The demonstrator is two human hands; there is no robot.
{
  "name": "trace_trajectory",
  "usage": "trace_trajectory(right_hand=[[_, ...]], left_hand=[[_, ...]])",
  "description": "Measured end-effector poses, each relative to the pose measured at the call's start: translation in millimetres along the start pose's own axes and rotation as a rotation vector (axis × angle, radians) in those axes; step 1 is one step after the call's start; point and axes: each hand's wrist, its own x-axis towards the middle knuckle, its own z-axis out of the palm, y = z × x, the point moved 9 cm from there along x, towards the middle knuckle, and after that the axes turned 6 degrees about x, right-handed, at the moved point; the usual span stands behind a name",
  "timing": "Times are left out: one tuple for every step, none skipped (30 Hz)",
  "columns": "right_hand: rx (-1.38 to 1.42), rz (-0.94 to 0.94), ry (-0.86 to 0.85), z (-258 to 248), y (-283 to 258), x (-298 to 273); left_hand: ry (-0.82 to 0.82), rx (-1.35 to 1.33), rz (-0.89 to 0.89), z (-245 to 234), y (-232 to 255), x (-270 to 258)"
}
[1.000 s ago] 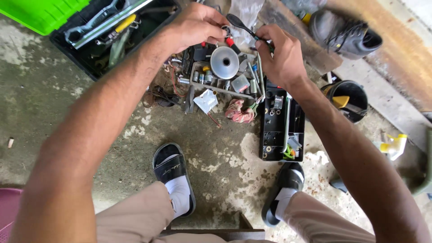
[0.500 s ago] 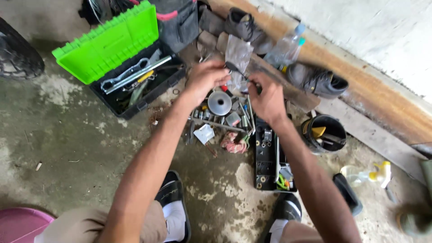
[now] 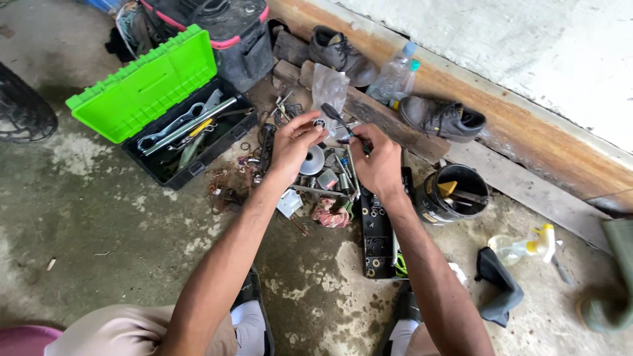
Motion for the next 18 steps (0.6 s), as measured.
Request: trace_trajectory(right_hand=[[-0.003, 0.002, 0.005, 2.7, 6.9, -3.0], [-0.019, -0.021, -0.003, 6.5, 11.5, -6.1], [-0.035, -0.045, -0.01, 10.6, 16.0, -8.8], [-0.036, -0.044, -0.006, 6.7, 14.5, -10.3], [-0.019, -0.045, 0.0, 3.4, 12.8, -12.5], [-0.001, -0.046, 0.005, 0.2, 10.8, -14.6], [-0.001, -0.048, 0.006, 0.4, 12.8, -16.3], [0.005, -0.053, 0.004, 1.2, 14.5, -17.9], [0.012, -0.057, -0.001, 2.3, 16.2, -20.1], [0.013, -0.059, -0.002, -2.5, 16.6, -19.2], [-0.042, -0.127, -0.007, -3.4, 10.1, -18.6], [-0.096, -0.194, -0.011, -3.7, 3.3, -18.3], [-0.081, -0.199, -0.017, -6.3, -0.3, -18.0], [-0.119, -0.108, -0.064, -5.1, 5.0, -16.5], [-0.163, -0.018, -0.108, -7.4, 11.8, -16.0], [-0.154, -0.022, -0.113, -10.2, 5.5, -15.3], [-0.12, 0.035, -0.138, -15.4, 5.9, -15.2], [-0.086, 0.093, -0.163, -20.6, 6.7, -15.3]], left_hand=[[-0.006, -0.001, -0.001, 5.3, 2.8, -4.3], [-0.001, -0.017, -0.006, 9.5, 5.4, -8.8], [0.004, -0.032, -0.01, 13.4, 8.4, -12.9], [-0.001, -0.032, -0.01, 14.9, 7.2, -11.7], [0.008, -0.044, -0.011, 14.3, 5.7, -11.2], [0.018, -0.055, -0.013, 13.4, 4.3, -10.7], [0.017, -0.056, -0.01, 13.0, 2.0, -10.4], [0.013, -0.061, -0.021, 12.7, -1.3, -10.2], [0.011, -0.066, -0.033, 11.8, -5.1, -10.5], [0.012, -0.066, -0.031, 15.5, -9.8, -11.3], [0.041, -0.103, -0.041, 13.4, -14.1, -12.4], [0.069, -0.14, -0.05, 10.9, -18.2, -13.4], [0.082, -0.131, -0.044, 7.3, -32.0, -7.2], [0.101, -0.196, -0.045, 2.7, -46.7, -0.7], [0.115, -0.265, -0.047, 1.6, -62.9, 6.0], [0.123, -0.261, -0.042, -1.8, -50.3, -0.5], [0.131, -0.278, -0.047, -0.5, -40.6, -7.0], [0.139, -0.295, -0.053, 1.1, -31.2, -13.2]])
